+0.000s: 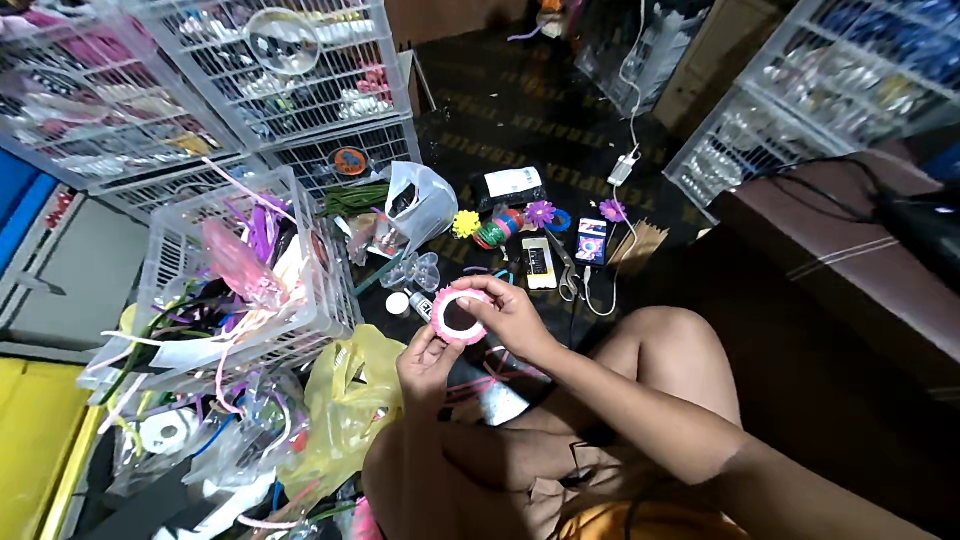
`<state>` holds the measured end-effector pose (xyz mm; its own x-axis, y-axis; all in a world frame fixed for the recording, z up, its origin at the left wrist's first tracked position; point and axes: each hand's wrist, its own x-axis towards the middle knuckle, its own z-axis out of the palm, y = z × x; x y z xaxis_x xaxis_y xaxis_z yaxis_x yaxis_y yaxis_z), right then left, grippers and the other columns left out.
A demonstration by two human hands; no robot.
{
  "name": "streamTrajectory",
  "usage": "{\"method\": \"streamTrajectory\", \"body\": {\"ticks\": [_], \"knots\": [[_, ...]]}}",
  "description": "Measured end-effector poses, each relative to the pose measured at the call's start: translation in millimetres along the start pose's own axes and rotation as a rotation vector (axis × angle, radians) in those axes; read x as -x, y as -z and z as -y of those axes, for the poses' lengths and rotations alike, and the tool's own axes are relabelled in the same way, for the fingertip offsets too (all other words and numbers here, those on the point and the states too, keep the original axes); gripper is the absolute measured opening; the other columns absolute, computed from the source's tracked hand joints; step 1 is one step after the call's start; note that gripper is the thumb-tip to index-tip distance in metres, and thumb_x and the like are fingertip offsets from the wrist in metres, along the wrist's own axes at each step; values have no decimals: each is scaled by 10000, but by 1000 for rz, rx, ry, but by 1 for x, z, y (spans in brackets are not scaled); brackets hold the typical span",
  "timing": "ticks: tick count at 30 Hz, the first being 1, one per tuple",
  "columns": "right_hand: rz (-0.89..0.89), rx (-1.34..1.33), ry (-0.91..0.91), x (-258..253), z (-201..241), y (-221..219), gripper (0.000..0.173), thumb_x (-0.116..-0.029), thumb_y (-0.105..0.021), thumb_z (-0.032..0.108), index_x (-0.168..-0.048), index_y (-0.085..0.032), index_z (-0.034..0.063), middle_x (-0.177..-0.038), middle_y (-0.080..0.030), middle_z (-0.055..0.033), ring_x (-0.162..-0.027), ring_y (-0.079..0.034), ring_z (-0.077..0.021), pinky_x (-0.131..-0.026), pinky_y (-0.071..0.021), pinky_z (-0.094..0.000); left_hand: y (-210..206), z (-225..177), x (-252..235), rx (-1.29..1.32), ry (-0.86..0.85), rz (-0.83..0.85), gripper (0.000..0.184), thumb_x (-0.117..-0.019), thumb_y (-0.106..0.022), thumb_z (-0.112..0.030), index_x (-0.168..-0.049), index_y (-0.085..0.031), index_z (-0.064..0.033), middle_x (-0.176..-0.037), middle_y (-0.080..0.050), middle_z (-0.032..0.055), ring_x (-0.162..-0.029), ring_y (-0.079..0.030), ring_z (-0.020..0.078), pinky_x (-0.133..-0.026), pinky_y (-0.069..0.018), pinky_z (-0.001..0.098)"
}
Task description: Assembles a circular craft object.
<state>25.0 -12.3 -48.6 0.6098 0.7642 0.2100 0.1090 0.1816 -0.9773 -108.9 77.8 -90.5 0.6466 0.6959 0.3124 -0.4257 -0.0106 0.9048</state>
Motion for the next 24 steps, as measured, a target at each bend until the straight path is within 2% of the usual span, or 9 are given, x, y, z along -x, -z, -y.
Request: {"method": "streamTrajectory", "body": {"ticks": [4, 6, 8, 9, 11, 14, 17, 20, 24], "knots": [[-26, 2, -6, -1, -6, -1, 241, -997, -627, 67, -1231, -684, 60, -1136, -710, -38, -928, -684, -87, -816, -585, -271, -2, 0, -2, -12, 28, -5, 396, -859, -668, 122, -1251, -605, 127, -1156, -719, 90, -927, -732, 135, -861, -627, 316], [-65, -90, -52, -1, -14, -2, 247, -997, -625, 58, -1240, -666, 51, -1114, -709, -64, -924, -694, -124, -823, -597, -305, 0, 0, -3, 25, 56, 46, 528, -876, -658, 108, -1376, -492, 148, -1248, -687, 118, -987, -724, 151, -899, -614, 325], [-141, -186, -107, -2, -20, -4, 257, -997, -622, 47, -1253, -645, 38, -1079, -715, -97, -898, -707, -155, -809, -607, -331, 8, 6, -4, 33, 42, 146, 762, -913, -710, -38, -1523, -285, 128, -1336, -624, 126, -1071, -699, 159, -952, -594, 340], [-180, -209, -133, -3, -20, -5, 258, -999, -617, 45, -1256, -632, 37, -1060, -714, -103, -877, -708, -155, -796, -609, -330, 11, 11, -5, -7, 2, 174, 812, -962, -710, -226, -1539, -248, 111, -1332, -623, 95, -1082, -681, 132, -959, -582, 334], [-224, -183, -154, -1, -18, -12, 267, -996, -597, 36, -1263, -617, 38, -1050, -700, -88, -854, -690, -123, -773, -594, -302, 7, 17, -5, -118, -54, 85, 774, -1057, -449, -525, -1512, -333, 91, -1312, -628, 70, -1101, -644, 85, -968, -545, 310], [-147, -81, -108, 6, -17, -26, 270, -1028, -572, 97, -1281, -615, 15, -1124, -687, -101, -946, -687, -127, -845, -591, -320, -13, 19, -8, -94, -48, -187, 754, -1100, -118, -487, -1410, -468, 105, -1388, -580, 139, -1256, -572, 100, -1094, -455, 291], [-76, -104, -83, 13, -22, -46, 368, -1107, -392, 210, -1290, -637, 5, -1151, -693, -99, -1024, -672, -111, -923, -565, -323, -24, 21, -11, 13, -82, -411, 774, -1082, -53, -493, -1255, -588, 38, -1241, -635, 99, -1159, -615, 141, -1031, -507, 336], [-40, -246, -106, 12, -29, -60, 653, -1116, -134, 386, -1324, -615, -4, -1252, -673, -121, -1152, -641, -136, -1022, -523, -347, -24, 18, -11, 58, -114, -523, 811, -1070, -24, -525, -1249, -578, 39, -1242, -624, 96, -1152, -611, 143, -1024, -506, 337], [-35, -335, -141, 11, -32, -71, 750, -1099, -82, 464, -1307, -616, -19, -1231, -680, -140, -1151, -644, -165, -1025, -521, -364, -24, 12, -8, 10, -103, -597, 769, -1080, -27, -437, -1283, -537, 102, -1296, -610, 145, -1191, -598, 129, -1043, -485, 309]]}}
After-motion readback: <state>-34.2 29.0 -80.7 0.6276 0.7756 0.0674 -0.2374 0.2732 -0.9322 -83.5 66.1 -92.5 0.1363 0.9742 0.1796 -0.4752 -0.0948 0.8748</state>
